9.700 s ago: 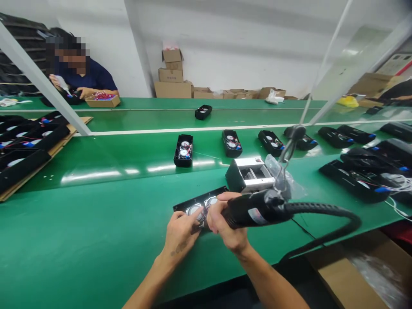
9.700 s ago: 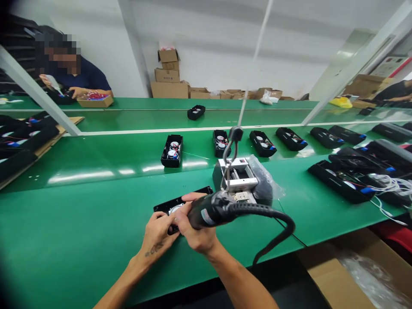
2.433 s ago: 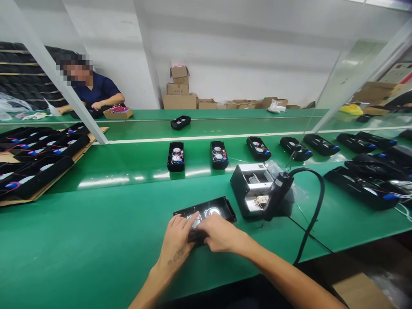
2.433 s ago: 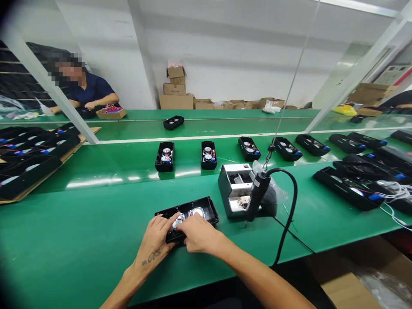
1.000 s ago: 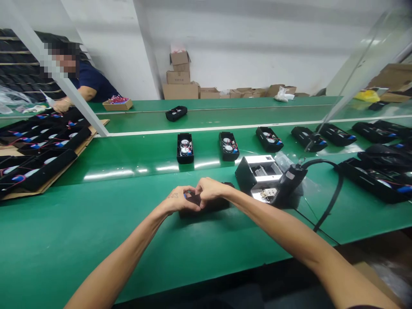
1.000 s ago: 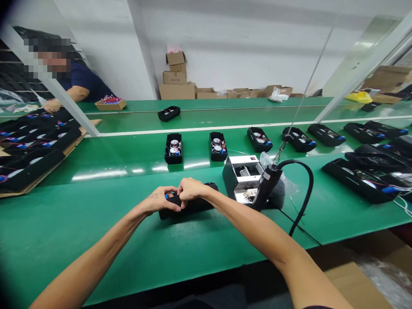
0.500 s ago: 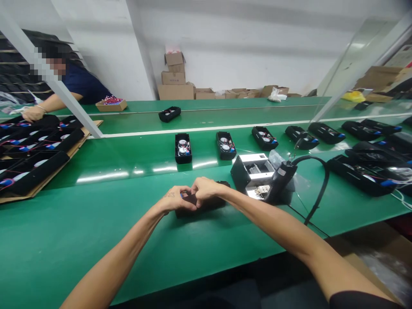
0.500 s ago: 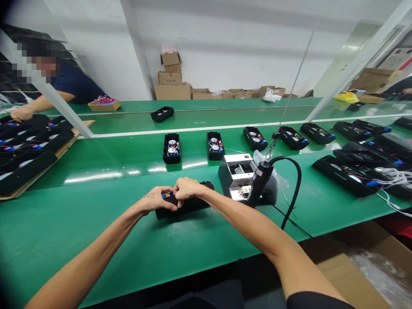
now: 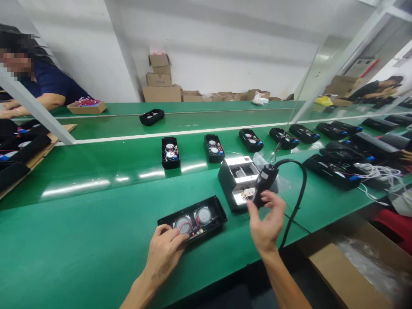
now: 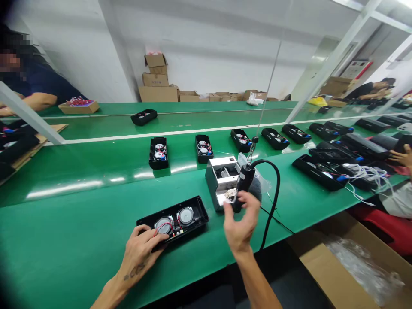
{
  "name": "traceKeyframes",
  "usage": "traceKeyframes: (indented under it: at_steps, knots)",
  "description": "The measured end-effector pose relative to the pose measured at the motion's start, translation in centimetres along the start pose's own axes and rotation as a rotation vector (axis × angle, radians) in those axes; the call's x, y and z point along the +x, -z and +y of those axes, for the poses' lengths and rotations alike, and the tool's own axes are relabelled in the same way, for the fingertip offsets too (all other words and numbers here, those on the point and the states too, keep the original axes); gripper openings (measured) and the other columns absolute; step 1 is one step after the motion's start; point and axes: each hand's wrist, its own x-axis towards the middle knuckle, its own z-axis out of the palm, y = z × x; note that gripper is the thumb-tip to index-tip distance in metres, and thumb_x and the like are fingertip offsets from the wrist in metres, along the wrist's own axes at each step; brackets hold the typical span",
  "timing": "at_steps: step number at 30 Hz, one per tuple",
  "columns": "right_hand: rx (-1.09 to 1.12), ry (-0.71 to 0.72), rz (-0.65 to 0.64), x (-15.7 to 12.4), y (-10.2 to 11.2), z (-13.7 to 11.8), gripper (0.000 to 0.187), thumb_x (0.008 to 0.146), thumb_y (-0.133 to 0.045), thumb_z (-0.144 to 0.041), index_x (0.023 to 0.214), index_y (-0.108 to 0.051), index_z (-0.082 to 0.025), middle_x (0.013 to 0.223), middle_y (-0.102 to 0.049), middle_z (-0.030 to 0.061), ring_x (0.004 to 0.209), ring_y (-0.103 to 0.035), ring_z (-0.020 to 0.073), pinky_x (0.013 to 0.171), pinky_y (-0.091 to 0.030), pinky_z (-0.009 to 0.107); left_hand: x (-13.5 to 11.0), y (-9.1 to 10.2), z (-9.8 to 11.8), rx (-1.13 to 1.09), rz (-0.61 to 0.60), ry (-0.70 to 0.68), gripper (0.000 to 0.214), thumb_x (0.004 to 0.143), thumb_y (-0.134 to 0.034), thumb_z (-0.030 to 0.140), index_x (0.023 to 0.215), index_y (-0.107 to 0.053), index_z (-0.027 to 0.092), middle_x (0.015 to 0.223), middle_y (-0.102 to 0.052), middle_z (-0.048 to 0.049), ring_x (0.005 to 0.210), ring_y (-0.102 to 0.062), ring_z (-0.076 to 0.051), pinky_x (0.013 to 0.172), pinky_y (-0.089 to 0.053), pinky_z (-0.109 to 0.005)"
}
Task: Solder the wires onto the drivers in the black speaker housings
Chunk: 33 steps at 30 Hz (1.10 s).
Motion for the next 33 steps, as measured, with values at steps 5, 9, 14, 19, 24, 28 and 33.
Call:
traceKeyframes:
  at_steps: [5,9,14,19,24,28,33]
  knots:
    - [0.086,-0.262,-0.176,4.7,0.2,4.1,0.049,0.086,-0.072,-0.058,0.115,-0.059,-0.021,0.11,-0.07,0.0124,0.103,-0.068,0.0294,0.094,-0.056,0.051,0.1,0.3,0.3,0.107,0.036,-0.074,0.026,0.095,-0.053,0.01,0.097,-0.073,0.027,0.078,-0.074,0.0007,0.07,-0.067,-0.015,0.088,-0.05,-0.037]
    - [0.453,-0.35,-0.217,4.0,-0.8,3.9,0.038,0.084,-0.077,-0.046,0.101,-0.052,-0.023,0.073,-0.066,-0.0032,0.066,-0.064,0.0174,0.072,-0.057,0.035,-0.5,0.4,0.2,0.155,0.096,-0.144,0.027,0.095,-0.053,0.008,0.099,-0.072,0.027,0.075,-0.072,0.0026,0.069,-0.066,-0.015,0.087,-0.049,-0.035]
    - [0.665,-0.347,-0.031,5.9,0.5,2.1,0.026,0.085,-0.076,-0.033,0.097,-0.056,-0.022,0.053,-0.052,-0.0116,0.044,-0.049,0.0104,0.054,-0.044,0.027,-0.3,-0.5,-1.4,0.151,0.131,-0.23,0.03,0.094,-0.054,0.006,0.106,-0.072,0.028,0.08,-0.075,0.0038,0.07,-0.067,-0.014,0.092,-0.048,-0.035]
    - [0.698,-0.15,0.148,8.9,1.1,0.7,0.026,0.084,-0.075,-0.029,0.1,-0.057,-0.022,0.054,-0.056,-0.0114,0.042,-0.053,0.0112,0.055,-0.048,0.029,3.8,-1.6,-3.5,0.07,0.095,-0.178,0.02,0.094,-0.06,0.018,0.099,-0.076,0.03,0.082,-0.077,0.0025,0.074,-0.068,-0.016,0.09,-0.05,-0.036]
    - [0.65,-0.212,-0.105,8.5,0.4,0.5,0.024,0.083,-0.077,-0.032,0.092,-0.057,-0.022,0.051,-0.055,-0.0101,0.041,-0.05,0.0112,0.049,-0.043,0.028,5.8,-1.9,-4.0,0.019,0.074,-0.159,0.013,0.095,-0.064,0.028,0.097,-0.077,0.029,0.083,-0.078,0.0022,0.074,-0.066,-0.018,0.084,-0.051,-0.035]
    - [0.842,-0.239,-0.246,6.7,0.6,-1.5,0.026,0.086,-0.077,-0.028,0.106,-0.06,-0.023,0.054,-0.05,-0.0118,0.041,-0.046,0.0096,0.045,-0.04,0.026,5.0,-2.2,-3.6,0.041,0.112,-0.166,0.013,0.096,-0.063,0.024,0.097,-0.076,0.027,0.082,-0.077,0.0019,0.073,-0.066,-0.017,0.087,-0.049,-0.036]
    - [1.13,-0.15,-0.237,3.0,-1.5,-4.3,0.017,0.097,-0.066,-0.026,0.11,-0.054,-0.027,0.059,-0.047,-0.0118,0.043,-0.045,0.0085,0.046,-0.041,0.024,4.6,-2.5,-3.1,0.067,0.109,-0.156,0.014,0.095,-0.064,0.02,0.096,-0.076,0.027,0.081,-0.077,0.0012,0.074,-0.066,-0.017,0.088,-0.049,-0.037]
